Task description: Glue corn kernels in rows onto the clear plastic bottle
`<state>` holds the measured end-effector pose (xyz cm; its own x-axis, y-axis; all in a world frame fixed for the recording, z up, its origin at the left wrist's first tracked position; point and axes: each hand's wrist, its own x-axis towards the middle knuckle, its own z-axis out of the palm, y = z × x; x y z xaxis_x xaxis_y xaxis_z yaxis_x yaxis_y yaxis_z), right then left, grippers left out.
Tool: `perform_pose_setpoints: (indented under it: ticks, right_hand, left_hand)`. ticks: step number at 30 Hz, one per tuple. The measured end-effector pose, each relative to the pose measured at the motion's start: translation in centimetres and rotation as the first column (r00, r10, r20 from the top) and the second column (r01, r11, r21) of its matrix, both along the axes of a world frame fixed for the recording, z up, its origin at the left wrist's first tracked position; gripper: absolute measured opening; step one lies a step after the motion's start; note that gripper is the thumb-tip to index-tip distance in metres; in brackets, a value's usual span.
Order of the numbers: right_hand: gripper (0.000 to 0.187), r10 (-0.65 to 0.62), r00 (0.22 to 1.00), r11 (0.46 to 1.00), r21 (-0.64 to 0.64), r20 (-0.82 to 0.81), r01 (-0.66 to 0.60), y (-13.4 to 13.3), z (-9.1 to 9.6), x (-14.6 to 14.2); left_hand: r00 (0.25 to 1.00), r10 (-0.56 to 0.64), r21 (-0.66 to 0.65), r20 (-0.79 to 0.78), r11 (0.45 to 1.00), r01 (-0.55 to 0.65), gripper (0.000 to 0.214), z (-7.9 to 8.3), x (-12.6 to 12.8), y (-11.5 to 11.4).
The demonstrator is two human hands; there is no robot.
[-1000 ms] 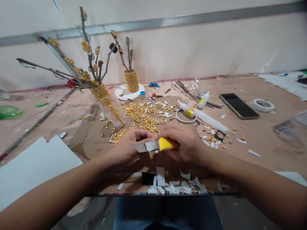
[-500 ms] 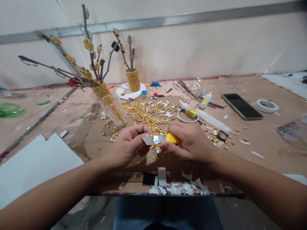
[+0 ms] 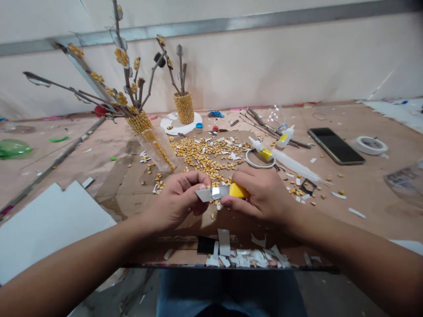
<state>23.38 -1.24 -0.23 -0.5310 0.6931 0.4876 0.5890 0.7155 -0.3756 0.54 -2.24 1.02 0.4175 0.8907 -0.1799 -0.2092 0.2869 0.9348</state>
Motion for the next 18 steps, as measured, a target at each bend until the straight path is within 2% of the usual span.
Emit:
perform_pose_setpoints:
  ticks: [3, 5, 7, 8, 10, 13, 16, 18]
  right_hand:
    - [0.067, -0.062, 0.997, 0.998, 0.003, -0.036, 0.062, 0.5, 0.1, 0.2]
    - [0.066, -0.189, 0.977, 0.981, -0.072, -0.096, 0.182, 1.4, 0.2, 0.8]
    - [0.065, -0.359, 0.919, 0.928, -0.165, -0.163, 0.333, 2.4, 0.3, 1.5]
    - [0.065, -0.389, 0.898, 0.916, -0.192, -0.205, 0.352, 2.8, 0.3, 1.8]
    - [0.060, -0.336, 0.887, 0.930, -0.258, -0.317, 0.260, 3.1, 0.3, 2.0]
    - [0.036, -0.109, 0.876, 0.945, -0.322, -0.471, -0.056, 2.3, 0.0, 1.1]
    - [0.016, 0.158, 0.829, 0.960, -0.114, -0.537, -0.256, 1.1, -0.7, -0.2]
    - [0.016, 0.235, 0.828, 0.957, -0.027, -0.509, -0.288, 0.6, -1.2, -0.8]
  left_hand:
    - [0.998, -0.011, 0.014, 0.054, 1.000, 0.010, 0.036, 0.1, -0.1, 0.0]
    - [0.993, -0.028, 0.038, 0.118, 0.999, 0.023, 0.034, 0.1, -0.1, 0.0]
    - [0.987, -0.036, 0.058, 0.154, 0.998, 0.027, 0.033, 0.1, -0.1, 0.1]
    - [0.988, -0.031, 0.058, 0.150, 0.998, 0.022, 0.033, 0.0, 0.0, 0.1]
    - [0.994, -0.012, 0.042, 0.113, 0.999, 0.007, 0.033, -0.3, 0.1, 0.2]
    - [0.998, -0.004, 0.018, 0.056, 1.000, 0.003, 0.036, -0.6, 0.2, 0.3]
    - [0.999, -0.050, 0.019, -0.005, 0.999, 0.050, 0.037, -0.9, 0.3, 0.1]
    - [0.996, -0.079, 0.002, -0.052, 0.997, 0.079, 0.035, -1.0, 0.5, -0.1]
